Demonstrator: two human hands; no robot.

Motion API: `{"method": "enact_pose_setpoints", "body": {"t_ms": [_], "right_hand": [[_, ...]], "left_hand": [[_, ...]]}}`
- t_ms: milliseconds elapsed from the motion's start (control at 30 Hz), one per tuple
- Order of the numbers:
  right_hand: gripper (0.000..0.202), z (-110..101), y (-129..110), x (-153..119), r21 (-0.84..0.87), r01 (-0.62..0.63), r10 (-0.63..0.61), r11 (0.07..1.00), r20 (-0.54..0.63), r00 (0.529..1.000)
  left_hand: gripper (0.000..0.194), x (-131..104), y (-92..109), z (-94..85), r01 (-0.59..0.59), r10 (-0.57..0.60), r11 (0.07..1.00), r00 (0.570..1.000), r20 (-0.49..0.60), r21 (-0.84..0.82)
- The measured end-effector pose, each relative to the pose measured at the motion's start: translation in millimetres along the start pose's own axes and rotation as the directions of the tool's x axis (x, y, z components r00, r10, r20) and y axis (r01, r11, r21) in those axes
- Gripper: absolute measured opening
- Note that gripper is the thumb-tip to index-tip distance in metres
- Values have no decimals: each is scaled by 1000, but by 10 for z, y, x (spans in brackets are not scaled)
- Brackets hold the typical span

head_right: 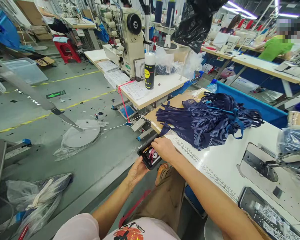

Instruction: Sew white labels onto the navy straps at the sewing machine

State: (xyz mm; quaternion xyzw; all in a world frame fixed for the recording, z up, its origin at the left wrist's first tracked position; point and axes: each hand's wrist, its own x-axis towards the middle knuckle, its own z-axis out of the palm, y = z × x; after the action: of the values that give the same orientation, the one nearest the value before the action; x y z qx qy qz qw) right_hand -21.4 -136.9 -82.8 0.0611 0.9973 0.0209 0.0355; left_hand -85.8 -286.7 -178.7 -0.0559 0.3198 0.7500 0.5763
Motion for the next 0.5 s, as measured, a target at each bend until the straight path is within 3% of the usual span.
{"method": "enact_pose_setpoints", "body": {"t_ms": [100, 300, 400, 500], "right_hand": [[18, 62, -88, 181, -56, 36, -28, 998, 139, 990], [13, 177, -238, 321, -170, 147, -133, 974, 92, 987], [8, 264, -226, 367, -222, 231, -220, 947, 75, 973], [4, 309, -166, 383, -263, 329, -318, 907, 85, 944]], "left_hand": [[34, -5, -1, -9, -5, 5, 1000, 1000, -1, 12], [46, -31, -52, -170, -13, 11, 998, 1000, 28, 57], [55, 143, -141, -338, -51, 48, 996, 998, 52, 69], [74, 345, -172, -461, -165, 165, 976, 986, 15, 139]]}}
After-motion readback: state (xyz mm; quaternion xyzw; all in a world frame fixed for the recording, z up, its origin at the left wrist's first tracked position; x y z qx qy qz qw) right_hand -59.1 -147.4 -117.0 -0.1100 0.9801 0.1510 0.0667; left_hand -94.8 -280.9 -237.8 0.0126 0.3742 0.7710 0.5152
